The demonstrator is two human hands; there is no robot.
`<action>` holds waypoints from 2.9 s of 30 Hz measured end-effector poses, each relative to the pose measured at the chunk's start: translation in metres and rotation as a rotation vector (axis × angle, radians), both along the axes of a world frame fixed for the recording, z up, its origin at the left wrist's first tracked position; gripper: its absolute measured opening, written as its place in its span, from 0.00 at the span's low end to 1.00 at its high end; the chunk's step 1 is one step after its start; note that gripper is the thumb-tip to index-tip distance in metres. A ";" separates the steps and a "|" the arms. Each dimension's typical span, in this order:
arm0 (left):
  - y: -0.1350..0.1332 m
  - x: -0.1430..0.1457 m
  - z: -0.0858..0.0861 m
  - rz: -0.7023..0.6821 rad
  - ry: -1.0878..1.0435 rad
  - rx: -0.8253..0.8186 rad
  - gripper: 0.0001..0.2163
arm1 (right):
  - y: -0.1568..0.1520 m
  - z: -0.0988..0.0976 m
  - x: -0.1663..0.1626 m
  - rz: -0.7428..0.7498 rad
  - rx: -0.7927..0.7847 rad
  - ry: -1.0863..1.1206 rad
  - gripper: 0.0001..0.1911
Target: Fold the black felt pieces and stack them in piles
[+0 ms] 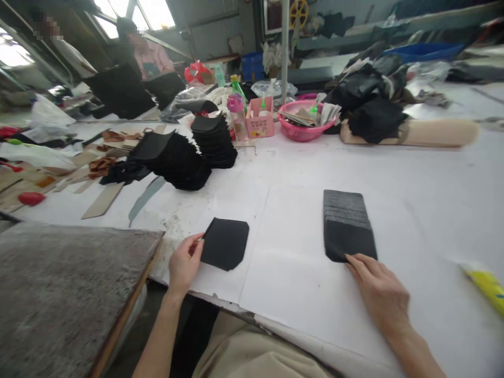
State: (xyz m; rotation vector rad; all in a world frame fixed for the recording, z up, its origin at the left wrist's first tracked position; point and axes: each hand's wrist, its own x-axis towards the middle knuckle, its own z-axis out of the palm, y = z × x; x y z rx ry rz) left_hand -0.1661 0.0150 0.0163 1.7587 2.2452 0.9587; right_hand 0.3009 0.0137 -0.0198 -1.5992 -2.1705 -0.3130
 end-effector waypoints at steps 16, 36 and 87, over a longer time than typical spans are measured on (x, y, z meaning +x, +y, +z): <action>0.002 0.117 0.003 -0.663 0.329 0.213 0.08 | -0.001 0.016 0.010 -0.394 -0.128 1.444 0.14; -0.023 0.167 -0.001 -0.879 0.066 -0.056 0.03 | -0.101 0.046 -0.092 0.242 -0.595 0.395 0.06; 0.006 0.174 -0.006 -1.126 0.480 0.214 0.07 | -0.027 0.023 -0.067 0.345 -0.251 0.209 0.12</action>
